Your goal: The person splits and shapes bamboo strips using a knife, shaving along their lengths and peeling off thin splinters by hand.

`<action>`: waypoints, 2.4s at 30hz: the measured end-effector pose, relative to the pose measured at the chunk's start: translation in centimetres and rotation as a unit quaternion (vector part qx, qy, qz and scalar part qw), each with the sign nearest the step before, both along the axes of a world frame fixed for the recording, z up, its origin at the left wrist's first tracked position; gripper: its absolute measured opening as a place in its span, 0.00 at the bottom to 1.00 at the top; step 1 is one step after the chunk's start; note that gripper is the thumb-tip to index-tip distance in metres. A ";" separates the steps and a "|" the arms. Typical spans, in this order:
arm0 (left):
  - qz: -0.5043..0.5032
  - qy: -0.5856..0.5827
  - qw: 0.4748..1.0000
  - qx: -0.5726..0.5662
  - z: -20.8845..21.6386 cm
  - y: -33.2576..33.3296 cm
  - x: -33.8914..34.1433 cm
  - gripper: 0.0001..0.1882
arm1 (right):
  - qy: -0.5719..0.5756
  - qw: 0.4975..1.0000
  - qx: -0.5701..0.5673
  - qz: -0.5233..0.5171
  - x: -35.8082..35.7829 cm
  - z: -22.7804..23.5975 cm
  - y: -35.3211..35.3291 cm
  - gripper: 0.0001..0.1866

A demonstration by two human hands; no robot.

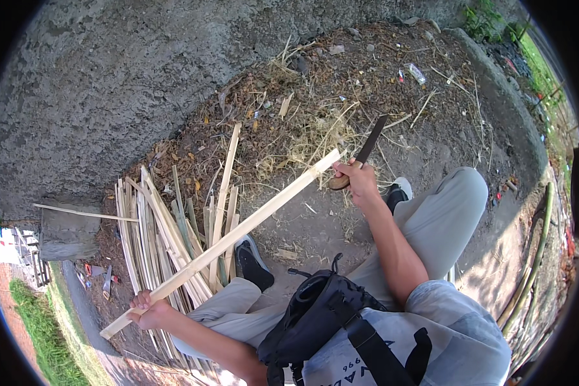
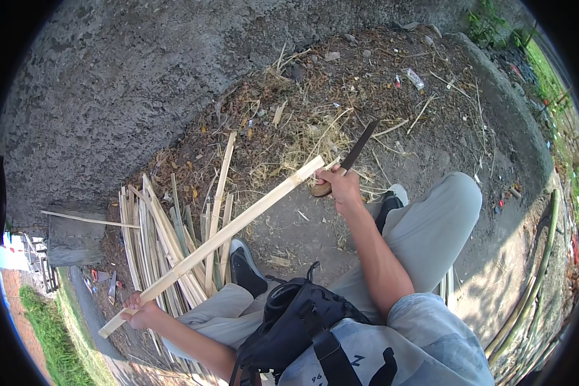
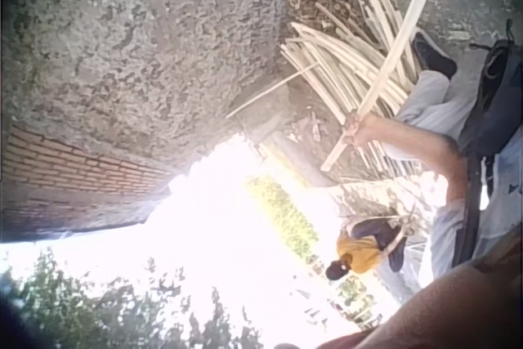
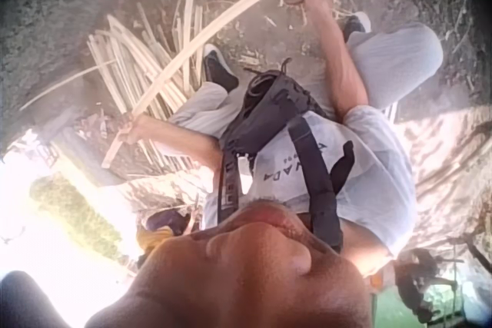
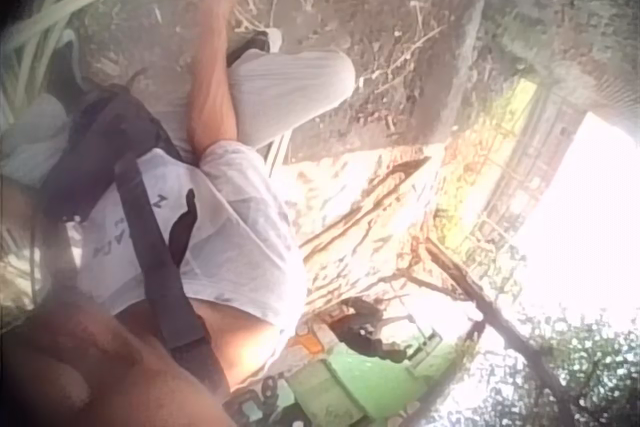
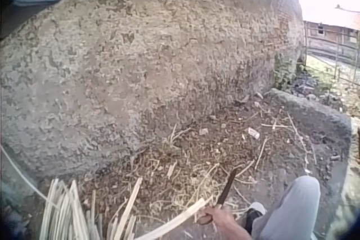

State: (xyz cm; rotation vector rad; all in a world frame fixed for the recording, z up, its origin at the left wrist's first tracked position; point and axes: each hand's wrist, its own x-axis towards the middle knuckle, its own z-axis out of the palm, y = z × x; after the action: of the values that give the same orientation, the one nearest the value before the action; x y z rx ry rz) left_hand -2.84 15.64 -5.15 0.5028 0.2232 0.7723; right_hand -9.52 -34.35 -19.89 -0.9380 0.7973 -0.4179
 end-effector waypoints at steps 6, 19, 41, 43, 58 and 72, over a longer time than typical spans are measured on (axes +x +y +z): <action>-0.004 -0.004 1.000 0.008 -0.2 0.4 0.0 0.23 | 0.004 0.999 0.007 0.041 0.0 0.2 0.2 0.15; -0.019 0.030 0.999 -0.008 -0.3 -0.8 0.2 0.23 | 0.002 0.998 0.001 -0.062 0.3 -0.2 -0.7 0.17; 0.085 0.019 0.996 0.005 0.5 0.2 -0.7 0.27 | 0.059 0.992 -0.087 -0.066 0.2 -1.9 -1.9 0.15; 0.069 0.006 0.997 -0.024 0.3 -0.9 -0.4 0.27 | 0.033 0.996 -0.077 -0.043 0.4 -1.9 -0.9 0.15; -0.200 0.050 0.976 -0.073 -7.6 -12.3 1.9 0.31 | -0.163 0.971 0.168 0.051 0.6 1.0 5.7 0.14; -0.416 0.242 0.876 0.037 -13.9 -17.6 3.4 0.25 | -0.207 0.967 0.140 -0.050 -0.2 3.0 0.0 0.11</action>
State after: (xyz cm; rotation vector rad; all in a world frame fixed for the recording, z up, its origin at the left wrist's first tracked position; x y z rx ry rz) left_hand 0.60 -1.98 -19.08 0.7858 0.4042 -0.2043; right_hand -9.71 -34.32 -16.93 -0.5227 0.5027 -0.5514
